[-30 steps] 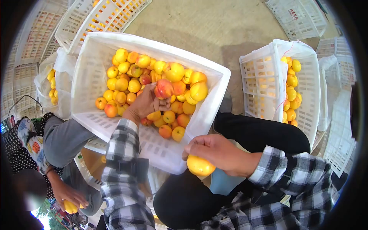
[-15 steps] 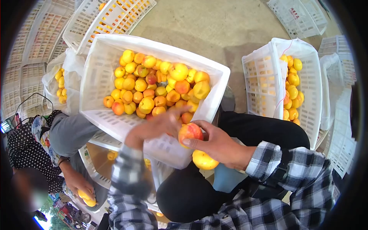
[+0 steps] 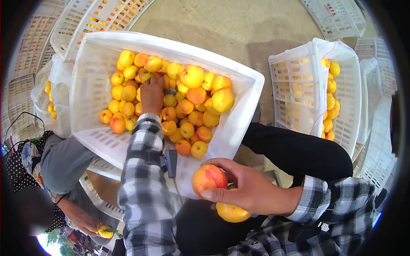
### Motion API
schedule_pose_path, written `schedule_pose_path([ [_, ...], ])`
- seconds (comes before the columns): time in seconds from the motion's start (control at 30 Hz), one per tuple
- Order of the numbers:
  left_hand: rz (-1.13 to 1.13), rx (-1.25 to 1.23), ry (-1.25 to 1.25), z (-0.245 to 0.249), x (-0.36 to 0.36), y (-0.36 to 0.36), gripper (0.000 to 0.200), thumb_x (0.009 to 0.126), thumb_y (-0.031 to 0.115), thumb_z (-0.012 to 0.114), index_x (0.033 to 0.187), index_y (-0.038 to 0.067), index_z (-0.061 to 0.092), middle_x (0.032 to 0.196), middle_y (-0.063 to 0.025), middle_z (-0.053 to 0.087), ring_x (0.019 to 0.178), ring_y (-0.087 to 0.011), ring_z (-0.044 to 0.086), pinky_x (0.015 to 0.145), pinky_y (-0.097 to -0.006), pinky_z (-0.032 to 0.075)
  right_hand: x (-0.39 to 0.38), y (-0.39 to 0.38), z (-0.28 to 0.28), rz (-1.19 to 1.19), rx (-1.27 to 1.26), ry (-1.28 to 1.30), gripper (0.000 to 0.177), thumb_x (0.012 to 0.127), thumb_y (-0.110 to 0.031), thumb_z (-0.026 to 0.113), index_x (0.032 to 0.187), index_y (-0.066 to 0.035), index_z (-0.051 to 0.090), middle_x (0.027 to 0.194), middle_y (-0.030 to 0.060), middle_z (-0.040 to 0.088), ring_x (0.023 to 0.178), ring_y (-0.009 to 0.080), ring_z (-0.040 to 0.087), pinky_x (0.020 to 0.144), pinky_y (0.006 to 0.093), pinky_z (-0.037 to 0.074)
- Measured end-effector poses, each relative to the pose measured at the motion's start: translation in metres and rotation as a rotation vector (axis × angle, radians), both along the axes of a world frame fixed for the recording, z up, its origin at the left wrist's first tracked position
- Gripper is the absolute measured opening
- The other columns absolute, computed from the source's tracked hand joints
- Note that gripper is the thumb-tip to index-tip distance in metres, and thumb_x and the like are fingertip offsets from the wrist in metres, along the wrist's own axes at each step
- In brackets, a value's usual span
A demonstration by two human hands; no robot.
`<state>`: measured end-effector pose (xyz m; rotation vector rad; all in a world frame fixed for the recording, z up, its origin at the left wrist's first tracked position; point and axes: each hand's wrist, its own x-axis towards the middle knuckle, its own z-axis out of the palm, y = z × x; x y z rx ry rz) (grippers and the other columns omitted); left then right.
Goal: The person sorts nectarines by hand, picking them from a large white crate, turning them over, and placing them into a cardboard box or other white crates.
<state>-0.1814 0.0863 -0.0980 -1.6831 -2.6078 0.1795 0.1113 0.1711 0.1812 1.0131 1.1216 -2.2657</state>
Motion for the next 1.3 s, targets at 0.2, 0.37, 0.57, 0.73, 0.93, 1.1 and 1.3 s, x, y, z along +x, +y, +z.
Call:
schedule_pose_path([
  [0.2, 0.545, 0.426, -1.246, 0.058, 0.009, 0.017, 0.026, 0.089, 0.028, 0.057, 0.106, 0.009, 0.057, 0.085, -0.0080, 0.063, 0.068, -0.0207, 0.060, 0.061, -0.0309, 0.048, -0.001, -0.002, -0.006, -0.137, 0.073, 0.028, 0.060, 0.083, -0.037, 0.072, 0.124, 0.000, 0.050, 0.103, 0.0107, 0.063, 0.091, 0.0143, 0.061, 0.079, 0.0294, 0.050],
  [0.37, 0.820, 0.457, -2.341, 0.150, 0.065, 0.013, 0.046, 0.097, 0.050, 0.039, 0.112, 0.009, 0.054, 0.095, -0.0074, 0.062, 0.086, -0.0202, 0.061, 0.076, -0.0317, 0.052, -0.007, 0.001, -0.016, -0.290, 0.148, 0.186, 0.057, 0.083, -0.039, 0.072, 0.121, -0.001, 0.052, 0.100, 0.0079, 0.062, 0.085, 0.0122, 0.058, 0.075, 0.0290, 0.049],
  [0.57, 0.915, 0.678, -2.533, 0.219, 0.140, -0.001, 0.063, 0.094, 0.061, 0.036, 0.130, 0.010, 0.044, 0.123, -0.0135, 0.053, 0.113, -0.0305, 0.055, 0.096, -0.0464, 0.047, -0.012, 0.007, -0.007, -0.208, 0.575, 0.251, 0.059, 0.080, -0.033, 0.067, 0.128, -0.003, 0.047, 0.103, 0.0175, 0.064, 0.089, 0.0253, 0.063, 0.080, 0.0336, 0.049],
  [0.73, 1.046, 0.795, -2.433, 0.251, 0.147, -0.010, 0.061, 0.094, 0.061, 0.037, 0.126, 0.011, 0.046, 0.119, -0.0127, 0.055, 0.108, -0.0295, 0.057, 0.095, -0.0467, 0.048, -0.007, 0.000, -0.001, -0.133, 0.666, 0.360, 0.068, 0.078, -0.028, 0.068, 0.133, -0.001, 0.040, 0.111, 0.0192, 0.061, 0.099, 0.0270, 0.063, 0.086, 0.0349, 0.049],
  [0.93, 0.677, 0.910, -2.209, 0.285, 0.169, -0.023, 0.044, 0.096, 0.046, 0.044, 0.120, 0.010, 0.052, 0.114, -0.0112, 0.059, 0.106, -0.0247, 0.058, 0.094, -0.0414, 0.048, 0.002, 0.019, 0.029, -0.019, 0.703, 0.555, 0.062, 0.071, -0.033, 0.070, 0.120, -0.002, 0.049, 0.104, 0.0237, 0.063, 0.094, 0.0360, 0.063, 0.080, 0.0401, 0.050],
  [1.1, 0.252, 0.796, -1.379, 0.280, 0.186, -0.026, 0.046, 0.091, 0.016, 0.053, 0.134, 0.007, 0.036, 0.123, -0.0122, 0.052, 0.113, -0.0241, 0.054, 0.098, -0.0401, 0.045, 0.001, 0.023, 0.033, -0.092, 0.769, 0.656, 0.061, 0.055, -0.030, 0.079, 0.103, -0.003, 0.052, 0.087, 0.0196, 0.063, 0.086, 0.0356, 0.063, 0.076, 0.0425, 0.049],
  [1.3, -0.025, 0.808, -0.707, 0.274, 0.189, -0.030, 0.054, 0.064, 0.008, 0.071, 0.116, -0.001, 0.057, 0.101, -0.0144, 0.064, 0.093, -0.0226, 0.061, 0.088, -0.0380, 0.048, 0.017, 0.044, 0.039, -0.082, 0.815, 0.723, 0.050, 0.058, -0.020, 0.074, 0.099, 0.001, 0.055, 0.087, 0.0196, 0.064, 0.087, 0.0361, 0.062, 0.076, 0.0419, 0.047],
])
